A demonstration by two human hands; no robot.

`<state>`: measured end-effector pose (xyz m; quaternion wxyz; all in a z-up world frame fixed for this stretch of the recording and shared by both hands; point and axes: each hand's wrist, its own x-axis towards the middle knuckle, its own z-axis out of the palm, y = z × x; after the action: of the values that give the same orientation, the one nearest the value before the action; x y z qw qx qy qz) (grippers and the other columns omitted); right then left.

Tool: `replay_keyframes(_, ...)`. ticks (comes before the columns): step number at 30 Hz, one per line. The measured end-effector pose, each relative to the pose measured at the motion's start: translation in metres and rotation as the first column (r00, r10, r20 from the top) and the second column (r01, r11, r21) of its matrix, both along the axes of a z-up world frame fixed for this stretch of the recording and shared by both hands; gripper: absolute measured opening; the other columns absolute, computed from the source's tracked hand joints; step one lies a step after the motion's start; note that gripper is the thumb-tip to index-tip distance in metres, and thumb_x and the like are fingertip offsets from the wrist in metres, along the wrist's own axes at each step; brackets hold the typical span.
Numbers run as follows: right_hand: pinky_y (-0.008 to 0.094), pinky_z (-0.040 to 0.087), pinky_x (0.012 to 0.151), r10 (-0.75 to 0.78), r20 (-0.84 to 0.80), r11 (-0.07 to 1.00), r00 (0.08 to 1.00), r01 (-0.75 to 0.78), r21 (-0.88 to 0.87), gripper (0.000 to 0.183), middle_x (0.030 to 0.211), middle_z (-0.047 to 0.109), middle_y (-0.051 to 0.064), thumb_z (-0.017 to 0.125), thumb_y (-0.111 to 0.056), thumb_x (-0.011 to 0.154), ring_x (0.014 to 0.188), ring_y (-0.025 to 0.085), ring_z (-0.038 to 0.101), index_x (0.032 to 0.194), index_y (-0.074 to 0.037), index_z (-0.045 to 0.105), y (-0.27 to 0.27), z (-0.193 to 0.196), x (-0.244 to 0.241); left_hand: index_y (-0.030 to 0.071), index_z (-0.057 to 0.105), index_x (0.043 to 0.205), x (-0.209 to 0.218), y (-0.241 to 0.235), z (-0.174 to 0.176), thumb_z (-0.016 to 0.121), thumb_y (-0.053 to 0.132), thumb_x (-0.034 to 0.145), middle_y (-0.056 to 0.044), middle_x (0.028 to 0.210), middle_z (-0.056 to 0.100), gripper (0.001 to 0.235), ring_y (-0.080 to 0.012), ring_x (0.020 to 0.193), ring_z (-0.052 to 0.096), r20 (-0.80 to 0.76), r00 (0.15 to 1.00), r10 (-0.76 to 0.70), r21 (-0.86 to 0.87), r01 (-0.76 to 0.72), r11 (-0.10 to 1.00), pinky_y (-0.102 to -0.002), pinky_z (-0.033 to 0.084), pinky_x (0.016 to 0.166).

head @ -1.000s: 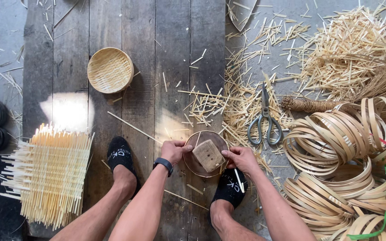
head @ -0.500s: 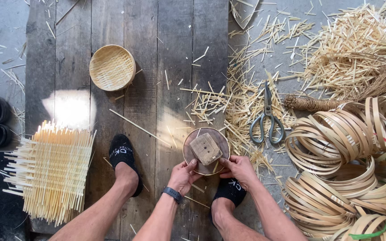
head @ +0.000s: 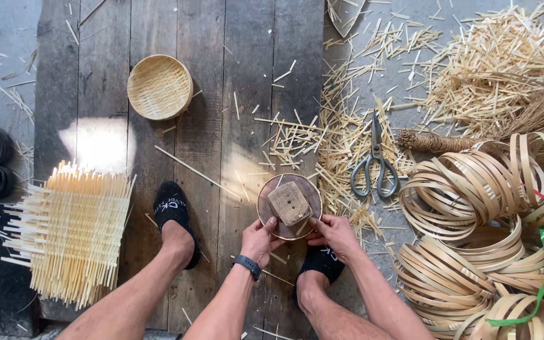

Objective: The person sits on the floor and weaves small round bamboo baskets using pre-cut bamboo strips and circular frames. They place a frame on a woven mat, fold the mat around the frame, and trim excess strips with shears. The process is repeated for multiple baskets.

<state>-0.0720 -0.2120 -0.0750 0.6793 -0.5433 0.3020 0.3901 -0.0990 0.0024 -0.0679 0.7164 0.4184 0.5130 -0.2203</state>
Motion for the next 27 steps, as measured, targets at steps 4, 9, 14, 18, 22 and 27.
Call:
replay_keyframes(4, 0.034, 0.065, 0.056, 0.081, -0.066, 0.995, 0.994, -0.085, -0.056, 0.025, 0.083, 0.078, 0.017, 0.068, -0.02, 0.094, 0.068, 0.023, 0.077, 0.099, 0.004, 0.075, -0.004, -0.004, -0.002, 0.008, 0.061, 0.131, -0.012, -0.004, 0.002, 0.062, 0.004, 0.096, -0.011, 0.106, 0.076, 0.035, -0.0263, 0.087, 0.076, 0.047, 0.998, 0.035, 0.002, -0.035, 0.999, -0.04, 0.065, 0.071)
replay_keyframes(9, 0.036, 0.064, 0.054, 0.071, -0.054, 0.986, 0.996, -0.079, -0.144, 0.029, 0.082, 0.077, 0.018, 0.069, -0.019, 0.096, 0.067, 0.026, 0.077, 0.094, 0.01, 0.073, 0.002, -0.012, -0.002, 0.009, 0.064, 0.131, -0.013, -0.017, -0.012, 0.063, 0.003, 0.096, -0.009, 0.104, 0.075, 0.036, -0.0234, 0.084, 0.075, -0.031, 0.996, 0.082, 0.074, -0.079, 0.994, -0.038, 0.065, 0.066)
replay_keyframes(14, 0.036, 0.063, 0.054, 0.109, -0.063, 0.98, 0.992, -0.117, -0.158, 0.029, 0.083, 0.077, 0.019, 0.066, -0.02, 0.097, 0.068, 0.027, 0.077, 0.094, 0.009, 0.073, 0.006, 0.0, 0.003, 0.014, 0.064, 0.135, -0.003, -0.016, 0.003, 0.063, 0.003, 0.096, -0.008, 0.103, 0.075, 0.041, -0.0211, 0.082, 0.073, -0.078, 0.995, 0.067, 0.126, -0.056, 0.99, -0.038, 0.064, 0.066)
replay_keyframes(18, 0.038, 0.065, 0.066, 0.135, 0.013, 0.971, 0.991, -0.13, -0.2, 0.041, 0.103, 0.076, 0.019, 0.064, -0.029, 0.095, 0.088, 0.027, 0.075, 0.124, 0.0, 0.064, -0.002, 0.029, 0.015, 0.012, 0.063, 0.137, 0.019, 0.012, 0.047, 0.067, 0.007, 0.094, -0.01, 0.1, 0.077, 0.044, -0.0219, 0.082, 0.072, 0.044, 0.934, -0.354, 0.35, 0.317, 0.881, -0.036, 0.061, 0.066)
replay_keyframes(22, 0.039, 0.065, 0.082, 0.038, 0.188, 0.999, 0.981, -0.038, -0.003, 0.09, 0.132, 0.062, 0.016, 0.071, -0.047, 0.082, 0.118, 0.021, 0.064, 0.152, -0.007, 0.031, -0.008, 0.053, 0.024, 0.01, 0.062, 0.141, 0.036, 0.03, 0.082, 0.071, 0.018, 0.089, -0.009, 0.111, 0.074, 0.054, -0.021, 0.096, 0.073, 0.283, 0.584, -0.761, 0.73, 0.384, 0.566, -0.033, 0.06, 0.082)
replay_keyframes(27, 0.03, 0.054, 0.089, 0.181, 0.277, 0.939, 0.944, -0.082, -0.334, 0.102, 0.127, 0.064, 0.018, 0.091, -0.042, 0.068, 0.112, 0.024, 0.066, 0.145, -0.001, 0.037, 0.032, 0.066, 0.032, 0.006, 0.065, 0.128, 0.058, -0.023, 0.101, 0.064, 0.042, 0.099, -0.015, 0.106, 0.074, 0.046, -0.0237, 0.095, 0.073, 0.371, 0.57, -0.733, 0.789, 0.223, 0.572, -0.037, 0.059, 0.082)
